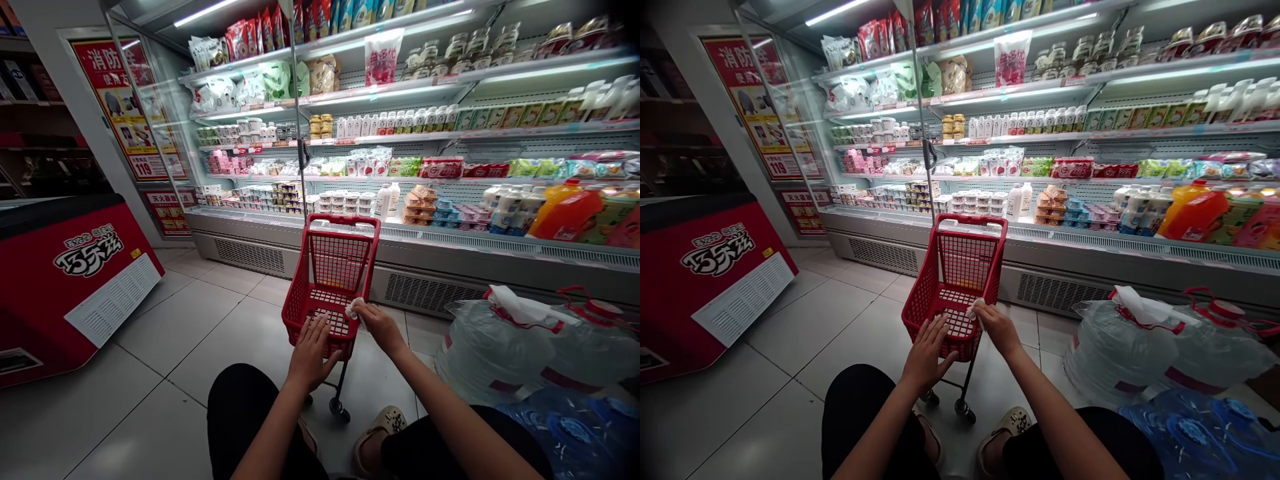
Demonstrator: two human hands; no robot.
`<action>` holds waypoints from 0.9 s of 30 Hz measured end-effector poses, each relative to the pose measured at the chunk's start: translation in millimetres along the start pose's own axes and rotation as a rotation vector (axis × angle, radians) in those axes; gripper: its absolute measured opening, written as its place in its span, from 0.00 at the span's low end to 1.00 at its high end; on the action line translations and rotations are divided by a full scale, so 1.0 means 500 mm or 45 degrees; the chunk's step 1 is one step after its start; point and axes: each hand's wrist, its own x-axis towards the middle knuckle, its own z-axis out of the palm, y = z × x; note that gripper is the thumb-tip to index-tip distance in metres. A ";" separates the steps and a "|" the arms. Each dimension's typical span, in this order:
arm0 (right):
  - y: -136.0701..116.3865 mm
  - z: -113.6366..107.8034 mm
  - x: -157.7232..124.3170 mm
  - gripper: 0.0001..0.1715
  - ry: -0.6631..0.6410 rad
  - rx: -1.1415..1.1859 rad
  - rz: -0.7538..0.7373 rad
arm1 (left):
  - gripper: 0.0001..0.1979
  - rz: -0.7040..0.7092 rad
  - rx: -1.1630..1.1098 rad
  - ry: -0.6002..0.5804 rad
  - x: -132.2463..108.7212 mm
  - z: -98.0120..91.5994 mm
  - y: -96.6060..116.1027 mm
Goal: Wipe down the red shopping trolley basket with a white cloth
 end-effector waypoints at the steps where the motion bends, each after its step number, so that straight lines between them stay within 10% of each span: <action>1: -0.013 0.002 -0.006 0.20 0.023 0.036 0.018 | 0.32 -0.019 0.010 0.011 0.002 0.003 -0.001; 10: -0.134 0.021 -0.051 0.28 0.017 0.268 -0.044 | 0.43 -0.076 -0.065 0.072 0.039 0.037 0.052; 27: 0.016 0.002 -0.006 0.38 0.064 0.149 0.151 | 0.39 -0.165 0.091 0.103 0.031 0.018 -0.026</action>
